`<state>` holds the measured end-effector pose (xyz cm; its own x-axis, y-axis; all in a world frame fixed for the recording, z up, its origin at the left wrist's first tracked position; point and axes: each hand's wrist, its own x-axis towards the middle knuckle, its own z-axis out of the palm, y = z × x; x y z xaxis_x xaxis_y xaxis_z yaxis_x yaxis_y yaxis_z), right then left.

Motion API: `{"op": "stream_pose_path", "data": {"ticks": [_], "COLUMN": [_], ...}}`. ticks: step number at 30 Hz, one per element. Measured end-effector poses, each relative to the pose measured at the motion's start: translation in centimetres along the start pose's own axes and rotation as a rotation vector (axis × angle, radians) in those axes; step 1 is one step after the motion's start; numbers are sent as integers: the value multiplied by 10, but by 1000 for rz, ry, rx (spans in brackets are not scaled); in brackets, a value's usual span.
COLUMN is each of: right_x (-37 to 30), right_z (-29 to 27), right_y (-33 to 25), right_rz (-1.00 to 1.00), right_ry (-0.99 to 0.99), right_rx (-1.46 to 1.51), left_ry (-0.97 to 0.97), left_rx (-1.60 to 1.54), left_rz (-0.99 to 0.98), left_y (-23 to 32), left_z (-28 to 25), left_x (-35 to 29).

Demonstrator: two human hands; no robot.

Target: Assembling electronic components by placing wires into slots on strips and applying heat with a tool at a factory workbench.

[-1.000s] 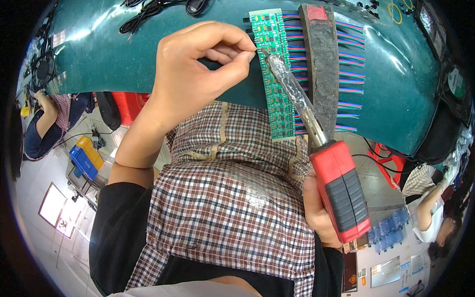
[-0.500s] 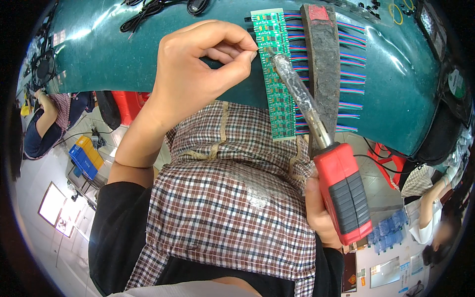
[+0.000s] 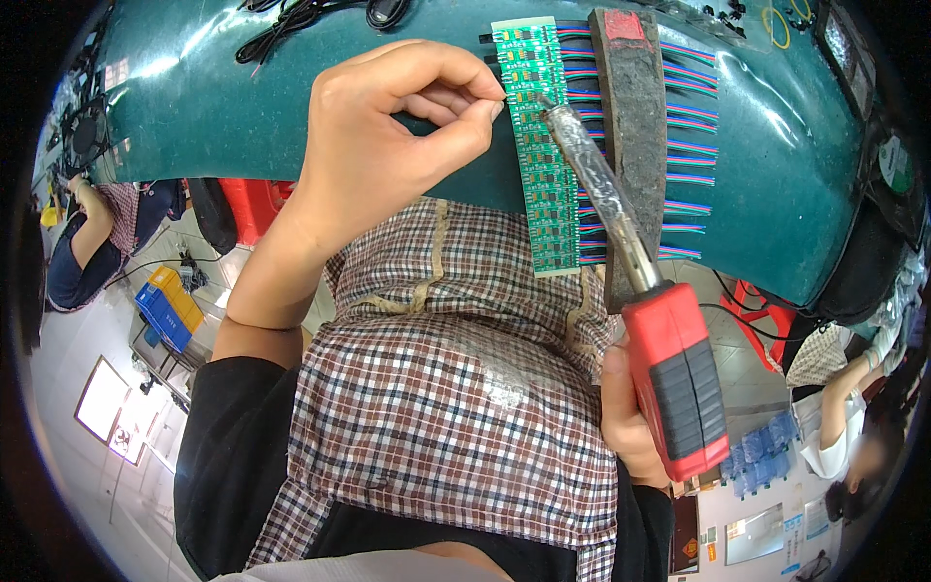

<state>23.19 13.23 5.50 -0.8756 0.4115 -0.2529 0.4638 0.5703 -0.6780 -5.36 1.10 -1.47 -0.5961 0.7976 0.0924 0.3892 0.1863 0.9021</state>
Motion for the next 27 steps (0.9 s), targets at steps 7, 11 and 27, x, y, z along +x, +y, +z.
{"op": "stream_pose_path", "data": {"ticks": [7,11,27], "right_x": [6,5,22], "right_z": [-2,-3,8], "right_y": [-4,-2,-14], "right_rz": [2,-54,-31], "right_ry": [-26,-14,38], "right_rx": [101,-52,37], "left_ry": [3,-3,70], "left_rx": [5,-35,-14], "left_rz": [-1,-35,3], "left_y": [0,3,-2], "left_z": [0,-1,2], "left_x": [0,1,4]}}
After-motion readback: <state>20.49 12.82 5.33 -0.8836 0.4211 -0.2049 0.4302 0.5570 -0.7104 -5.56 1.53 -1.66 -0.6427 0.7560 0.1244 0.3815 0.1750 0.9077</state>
